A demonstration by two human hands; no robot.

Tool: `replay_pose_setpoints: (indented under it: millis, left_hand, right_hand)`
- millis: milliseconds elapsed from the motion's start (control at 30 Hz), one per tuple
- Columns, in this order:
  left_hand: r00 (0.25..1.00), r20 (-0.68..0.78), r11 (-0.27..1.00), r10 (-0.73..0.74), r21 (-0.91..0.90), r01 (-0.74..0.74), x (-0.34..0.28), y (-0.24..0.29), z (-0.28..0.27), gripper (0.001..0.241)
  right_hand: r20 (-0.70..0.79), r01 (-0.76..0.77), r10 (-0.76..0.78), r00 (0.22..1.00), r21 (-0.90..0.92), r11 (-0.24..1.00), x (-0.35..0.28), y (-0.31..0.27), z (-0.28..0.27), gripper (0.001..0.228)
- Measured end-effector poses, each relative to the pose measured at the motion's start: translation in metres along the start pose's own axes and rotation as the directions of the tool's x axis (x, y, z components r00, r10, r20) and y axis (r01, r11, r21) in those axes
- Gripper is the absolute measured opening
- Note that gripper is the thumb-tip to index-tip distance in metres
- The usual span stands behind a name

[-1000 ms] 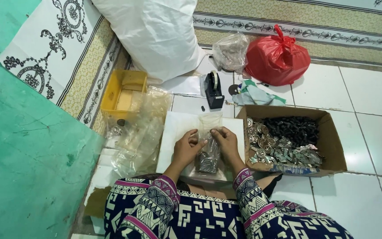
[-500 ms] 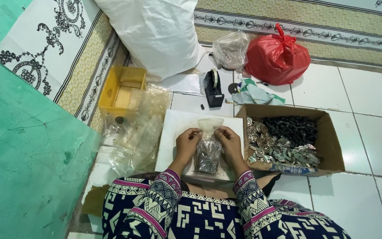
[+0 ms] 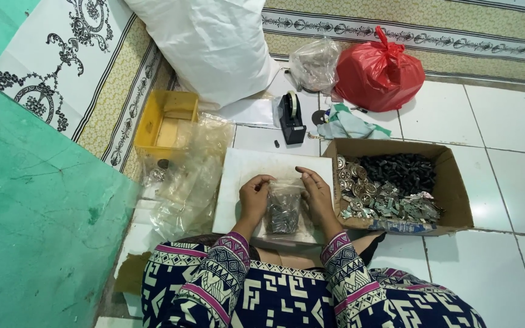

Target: Sorting and packaging small decorative metal components into plastic bags.

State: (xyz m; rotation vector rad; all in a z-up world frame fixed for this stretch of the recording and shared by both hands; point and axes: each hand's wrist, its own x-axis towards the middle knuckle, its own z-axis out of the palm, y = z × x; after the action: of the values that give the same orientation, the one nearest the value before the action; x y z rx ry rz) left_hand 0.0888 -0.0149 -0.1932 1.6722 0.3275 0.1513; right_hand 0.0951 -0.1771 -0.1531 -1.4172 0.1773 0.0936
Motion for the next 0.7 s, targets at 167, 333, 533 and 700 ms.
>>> replay_pose_setpoints:
  millis: [167,333,533,700]
  left_hand:
    - [0.999,-0.042,0.999,0.024,0.025,-0.023,-0.002,0.004,0.0,0.028]
    - [1.0,0.012,1.0,0.003,-0.025,-0.003,0.0,0.008,-0.003,0.023]
    - [0.98,0.145,0.94,-0.132,-0.296,0.171,0.002,0.009,-0.002,0.028]
    - [0.986,0.121,0.972,-0.113,-0.191,0.135,0.006,-0.001,-0.004,0.024]
  right_hand:
    - [0.134,0.034,-0.022,0.991,-0.082,0.996,0.014,0.013,-0.013,0.055]
    - [0.158,0.049,-0.049,0.986,0.005,0.999,0.018,0.021,-0.014,0.083]
    - [0.01,0.082,-0.083,0.997,0.063,0.995,0.009,0.014,-0.009,0.067]
    - [0.137,0.092,-0.09,0.986,-0.007,0.996,-0.003,-0.015,0.001,0.077]
